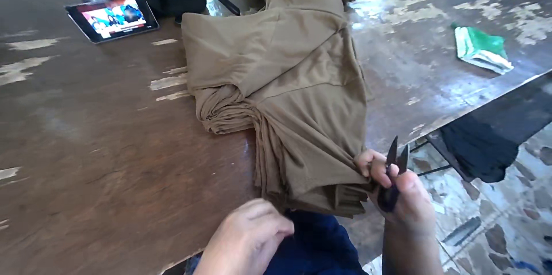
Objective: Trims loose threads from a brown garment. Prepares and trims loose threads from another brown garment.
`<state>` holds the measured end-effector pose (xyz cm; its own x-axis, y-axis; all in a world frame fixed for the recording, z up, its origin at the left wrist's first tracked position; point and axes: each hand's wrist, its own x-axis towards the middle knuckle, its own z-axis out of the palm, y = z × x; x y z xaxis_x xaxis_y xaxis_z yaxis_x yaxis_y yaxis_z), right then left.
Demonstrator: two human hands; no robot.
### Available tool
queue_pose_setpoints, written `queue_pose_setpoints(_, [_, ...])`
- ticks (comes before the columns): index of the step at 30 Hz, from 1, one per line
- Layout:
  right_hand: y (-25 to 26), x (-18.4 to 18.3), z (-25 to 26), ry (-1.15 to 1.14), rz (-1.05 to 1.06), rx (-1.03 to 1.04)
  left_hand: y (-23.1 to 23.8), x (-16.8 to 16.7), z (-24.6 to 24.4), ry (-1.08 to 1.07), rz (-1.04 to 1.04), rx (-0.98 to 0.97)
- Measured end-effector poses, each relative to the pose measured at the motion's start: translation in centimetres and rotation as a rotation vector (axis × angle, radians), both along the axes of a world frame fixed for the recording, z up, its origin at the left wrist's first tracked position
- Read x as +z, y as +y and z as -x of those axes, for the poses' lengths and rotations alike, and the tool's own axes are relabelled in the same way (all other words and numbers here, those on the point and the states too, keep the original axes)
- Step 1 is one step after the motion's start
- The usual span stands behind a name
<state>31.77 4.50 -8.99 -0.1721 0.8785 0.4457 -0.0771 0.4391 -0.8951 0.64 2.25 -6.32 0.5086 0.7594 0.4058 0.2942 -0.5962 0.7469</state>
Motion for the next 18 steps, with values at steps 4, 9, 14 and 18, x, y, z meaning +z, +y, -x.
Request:
queue_pose_setpoints(4, [0.2, 0.1, -0.1, 0.068, 0.013, 0.028, -0.8, 2.6, 2.4, 0.293, 0.213, -0.313])
queue_pose_setpoints(9, [-0.4, 1.9, 1.0, 0.059, -0.073, 0.019, 0.6, 2.2, -3.7, 0.182, -0.036, 0.149])
queue_pose_setpoints(14, [-0.5, 3.0, 1.3, -0.091, -0.171, -0.101, 6.6, 3.6, -5.1, -0.179, 0.112, 0.300])
queue_pose_setpoints(18, [-0.2, 0.5, 0.6, -0.279, -0.122, -0.149, 9.7, 8.1, 0.6, -0.829, 0.051, 0.392])
